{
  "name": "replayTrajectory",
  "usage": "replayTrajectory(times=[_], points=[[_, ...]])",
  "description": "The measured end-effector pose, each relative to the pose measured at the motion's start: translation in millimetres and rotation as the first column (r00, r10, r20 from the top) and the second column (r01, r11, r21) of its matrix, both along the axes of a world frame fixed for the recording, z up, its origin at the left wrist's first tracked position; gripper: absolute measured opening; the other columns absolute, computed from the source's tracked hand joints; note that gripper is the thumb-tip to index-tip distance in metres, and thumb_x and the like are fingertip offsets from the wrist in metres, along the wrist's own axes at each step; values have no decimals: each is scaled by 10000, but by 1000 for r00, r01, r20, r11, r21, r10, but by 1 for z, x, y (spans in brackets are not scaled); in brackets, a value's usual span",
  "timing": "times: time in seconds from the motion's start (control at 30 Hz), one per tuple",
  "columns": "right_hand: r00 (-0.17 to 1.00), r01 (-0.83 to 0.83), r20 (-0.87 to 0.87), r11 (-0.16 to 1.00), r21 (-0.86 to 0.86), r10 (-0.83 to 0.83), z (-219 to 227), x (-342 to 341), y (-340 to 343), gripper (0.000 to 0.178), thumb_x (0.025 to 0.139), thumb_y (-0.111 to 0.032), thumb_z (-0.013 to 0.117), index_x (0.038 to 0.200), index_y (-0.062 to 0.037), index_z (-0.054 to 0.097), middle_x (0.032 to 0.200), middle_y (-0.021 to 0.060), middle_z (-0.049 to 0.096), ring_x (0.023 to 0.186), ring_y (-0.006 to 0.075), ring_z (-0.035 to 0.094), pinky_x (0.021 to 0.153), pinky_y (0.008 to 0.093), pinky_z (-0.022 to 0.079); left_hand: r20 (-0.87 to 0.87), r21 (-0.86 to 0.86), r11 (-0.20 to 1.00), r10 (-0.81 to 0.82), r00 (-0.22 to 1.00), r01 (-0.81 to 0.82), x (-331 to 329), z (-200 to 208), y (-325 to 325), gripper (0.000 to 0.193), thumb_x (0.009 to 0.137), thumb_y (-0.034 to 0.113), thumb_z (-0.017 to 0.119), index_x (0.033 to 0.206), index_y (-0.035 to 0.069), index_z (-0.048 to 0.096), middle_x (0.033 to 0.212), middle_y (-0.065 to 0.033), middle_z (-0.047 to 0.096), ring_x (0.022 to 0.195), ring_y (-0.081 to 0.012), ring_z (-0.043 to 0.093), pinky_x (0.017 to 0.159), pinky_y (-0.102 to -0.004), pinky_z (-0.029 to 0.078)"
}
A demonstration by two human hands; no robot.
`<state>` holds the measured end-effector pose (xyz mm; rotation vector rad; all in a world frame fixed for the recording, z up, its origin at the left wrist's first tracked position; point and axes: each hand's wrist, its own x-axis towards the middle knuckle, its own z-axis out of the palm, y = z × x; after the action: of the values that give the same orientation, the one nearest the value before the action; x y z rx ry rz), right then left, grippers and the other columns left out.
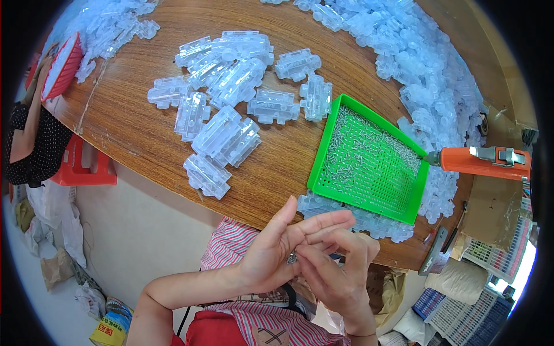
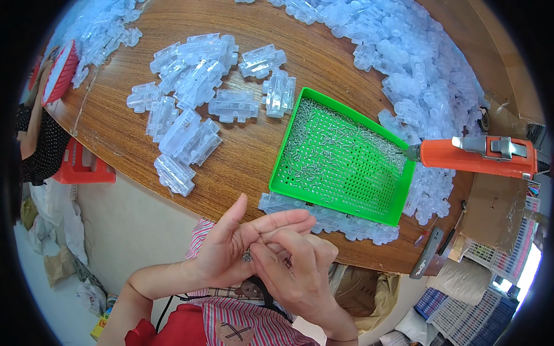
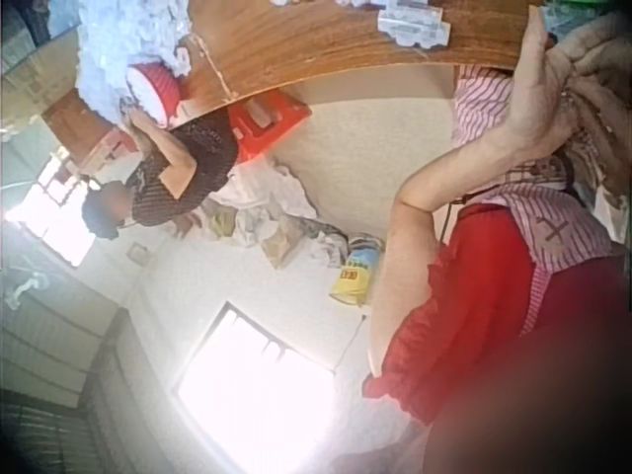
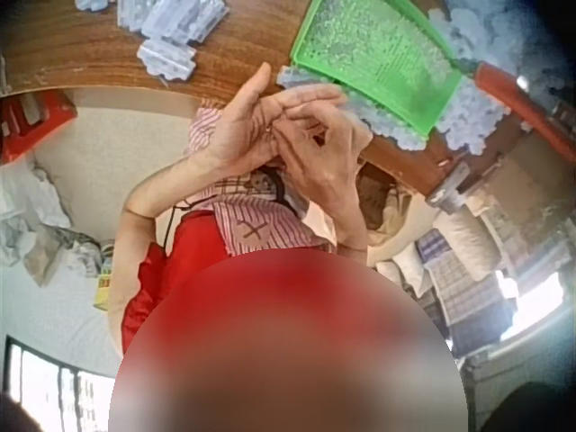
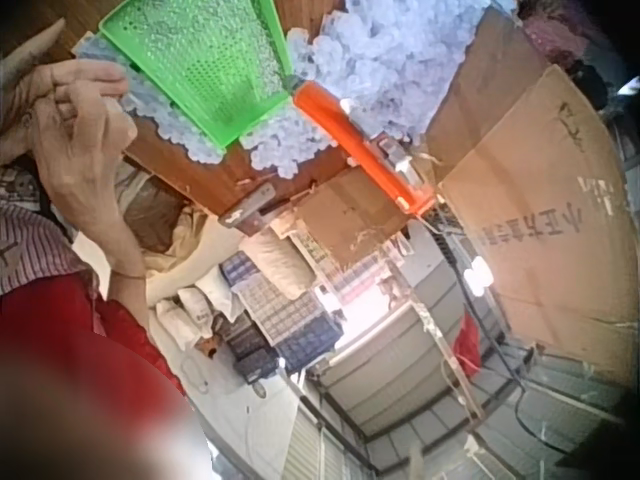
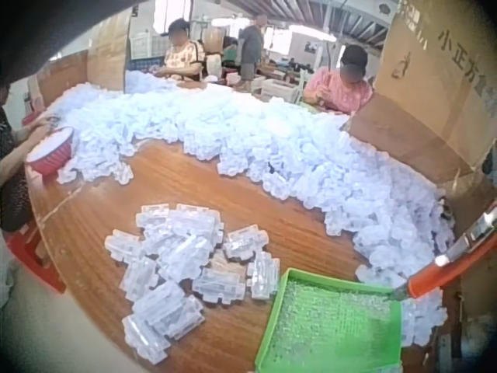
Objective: The person inserts screws from a tray into plastic casing parts by hand, fastens them using an electric screwdriver, and drops the assembled parts into a bag.
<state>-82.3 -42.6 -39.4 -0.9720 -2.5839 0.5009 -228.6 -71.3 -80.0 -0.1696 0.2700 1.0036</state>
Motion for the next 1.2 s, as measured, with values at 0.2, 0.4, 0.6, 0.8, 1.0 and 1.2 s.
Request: replayTrajectory(times=[0.2,0.4,0.6,0.8,1.0,1.2], points=[[998,25,56,1000,13,-26,-2,-1,1,294,683,-120,755,970,-126,691,1076,23,528,929,212,494,795,348,347,-44,-28,999,-21,999,20,4,1,0,776,973,608,155,1459,16,277,1470,-123,346,1320,-199,386,1097,-350,309],[932,260,-214,951,-166,-292,-10,13,9,278,618,-61,776,872,-149,705,1060,94,477,907,214,432,745,315,355,-106,-68,994,-94,990,87,3,-8,-10,444,1017,359,410,1306,28,474,1223,-81,571,1091,-133,587,956,-286,489],[919,278,-250,951,-132,-303,-10,14,9,245,631,-78,779,855,-145,707,1065,91,483,924,227,427,743,314,356,-149,-85,992,-109,983,97,4,-13,-15,291,987,278,513,1114,22,564,1069,-56,618,993,-121,629,895,-259,532],[975,217,-60,976,32,-215,-5,9,8,233,644,-81,769,856,-141,694,1064,82,500,915,249,448,727,345,372,-361,-97,995,-28,932,-8,8,-20,-19,245,979,239,534,1049,6,568,1028,-70,628,938,-144,647,865,-263,546],[959,225,-159,972,-67,-233,-24,-1,26,202,665,-87,750,844,-144,676,1045,83,504,896,255,448,728,360,369,-378,-224,974,-61,924,-28,0,-12,-16,388,1011,372,430,954,12,563,982,-123,645,891,-172,662,852,-306,561],[960,221,-167,974,-55,-227,-43,-11,33,197,683,-96,745,861,-152,684,1050,76,498,889,248,426,753,353,353,-385,-345,932,-30,922,-114,-18,-7,-23,397,1026,354,375,855,28,522,991,-198,651,966,-272,669,867,-366,564]])
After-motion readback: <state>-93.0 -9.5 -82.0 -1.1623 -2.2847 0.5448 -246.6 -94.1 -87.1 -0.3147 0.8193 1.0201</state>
